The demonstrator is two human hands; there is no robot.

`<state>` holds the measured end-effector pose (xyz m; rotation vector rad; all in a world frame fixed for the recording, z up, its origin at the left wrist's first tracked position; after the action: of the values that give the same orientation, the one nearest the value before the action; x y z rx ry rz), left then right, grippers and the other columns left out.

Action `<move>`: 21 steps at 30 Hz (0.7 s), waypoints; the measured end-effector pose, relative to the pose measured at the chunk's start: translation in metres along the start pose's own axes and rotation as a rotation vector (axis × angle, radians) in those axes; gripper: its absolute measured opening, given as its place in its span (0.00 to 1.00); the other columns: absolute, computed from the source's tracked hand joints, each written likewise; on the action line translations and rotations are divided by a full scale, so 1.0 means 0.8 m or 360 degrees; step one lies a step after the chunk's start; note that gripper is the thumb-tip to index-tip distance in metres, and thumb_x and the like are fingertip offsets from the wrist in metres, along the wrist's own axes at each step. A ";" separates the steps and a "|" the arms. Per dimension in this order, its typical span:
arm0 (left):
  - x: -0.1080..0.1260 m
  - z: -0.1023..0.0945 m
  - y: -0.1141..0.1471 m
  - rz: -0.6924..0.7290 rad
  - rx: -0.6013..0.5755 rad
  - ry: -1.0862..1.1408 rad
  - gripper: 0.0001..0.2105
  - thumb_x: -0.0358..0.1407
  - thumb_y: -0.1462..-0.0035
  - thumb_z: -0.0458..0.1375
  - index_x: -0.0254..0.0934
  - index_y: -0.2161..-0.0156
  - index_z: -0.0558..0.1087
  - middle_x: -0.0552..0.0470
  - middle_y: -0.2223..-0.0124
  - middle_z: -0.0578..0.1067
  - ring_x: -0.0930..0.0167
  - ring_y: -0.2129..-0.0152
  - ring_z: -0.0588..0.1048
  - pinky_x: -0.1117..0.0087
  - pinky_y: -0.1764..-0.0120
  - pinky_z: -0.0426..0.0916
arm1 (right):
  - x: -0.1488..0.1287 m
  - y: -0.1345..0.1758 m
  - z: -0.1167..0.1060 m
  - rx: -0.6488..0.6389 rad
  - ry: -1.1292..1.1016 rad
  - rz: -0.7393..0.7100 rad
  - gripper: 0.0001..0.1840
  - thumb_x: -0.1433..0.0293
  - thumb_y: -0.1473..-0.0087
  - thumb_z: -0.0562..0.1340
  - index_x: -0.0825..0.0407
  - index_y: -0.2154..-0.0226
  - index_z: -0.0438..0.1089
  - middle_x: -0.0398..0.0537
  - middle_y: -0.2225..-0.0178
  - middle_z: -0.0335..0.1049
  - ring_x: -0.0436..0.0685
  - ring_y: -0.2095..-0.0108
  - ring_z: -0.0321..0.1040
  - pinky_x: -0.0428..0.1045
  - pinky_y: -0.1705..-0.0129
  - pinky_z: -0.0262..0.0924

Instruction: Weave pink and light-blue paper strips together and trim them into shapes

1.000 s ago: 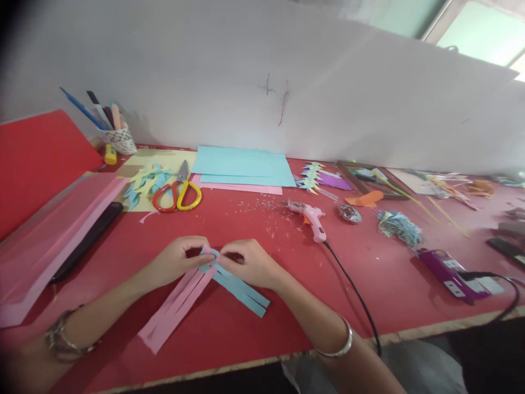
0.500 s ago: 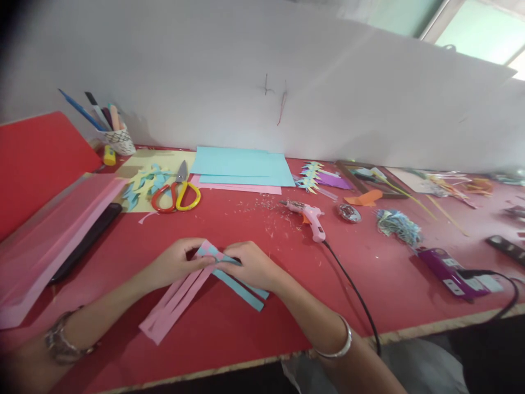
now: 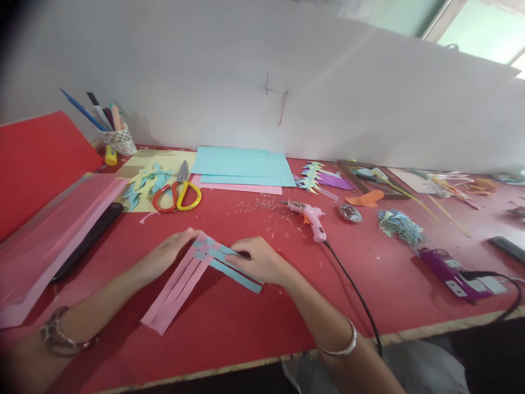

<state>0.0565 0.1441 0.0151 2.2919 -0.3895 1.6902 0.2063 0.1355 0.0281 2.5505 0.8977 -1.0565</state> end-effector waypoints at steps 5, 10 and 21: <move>-0.005 -0.020 -0.003 -0.0002 0.0399 -0.0044 0.15 0.47 0.50 0.48 0.38 0.79 0.60 0.56 0.78 0.65 0.72 0.75 0.66 0.72 0.68 0.63 | -0.001 -0.001 0.001 -0.0044 -0.0028 -0.0005 0.18 0.64 0.47 0.49 0.52 0.84 0.47 0.37 0.83 0.44 0.44 0.80 0.44 0.42 0.77 0.42; -0.013 -0.022 -0.006 -0.0012 0.0427 0.0028 0.19 0.46 0.47 0.44 0.39 0.84 0.51 0.59 0.85 0.56 0.76 0.84 0.58 0.72 0.72 0.60 | 0.005 -0.001 0.006 -0.0120 -0.0067 0.0015 0.18 0.64 0.47 0.47 0.52 0.83 0.47 0.37 0.82 0.43 0.44 0.80 0.44 0.42 0.78 0.43; -0.014 -0.006 -0.005 -0.0135 -0.0281 0.0371 0.26 0.56 0.54 0.46 0.35 0.66 0.71 0.47 0.65 0.74 0.66 0.65 0.71 0.67 0.61 0.64 | 0.007 -0.025 -0.005 -0.0135 0.0039 0.0095 0.16 0.65 0.48 0.50 0.53 0.84 0.53 0.37 0.82 0.47 0.44 0.79 0.47 0.43 0.76 0.45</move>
<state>0.0504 0.1501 0.0055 1.9349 -0.3696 1.7788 0.1995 0.1553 0.0277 2.5094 0.8485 -0.9514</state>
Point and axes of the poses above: each hand's wrist, its own y-axis away from the middle knuckle, its own z-axis out of the palm, x = y × z, the point moved 5 cm from there along -y, towards the middle knuckle
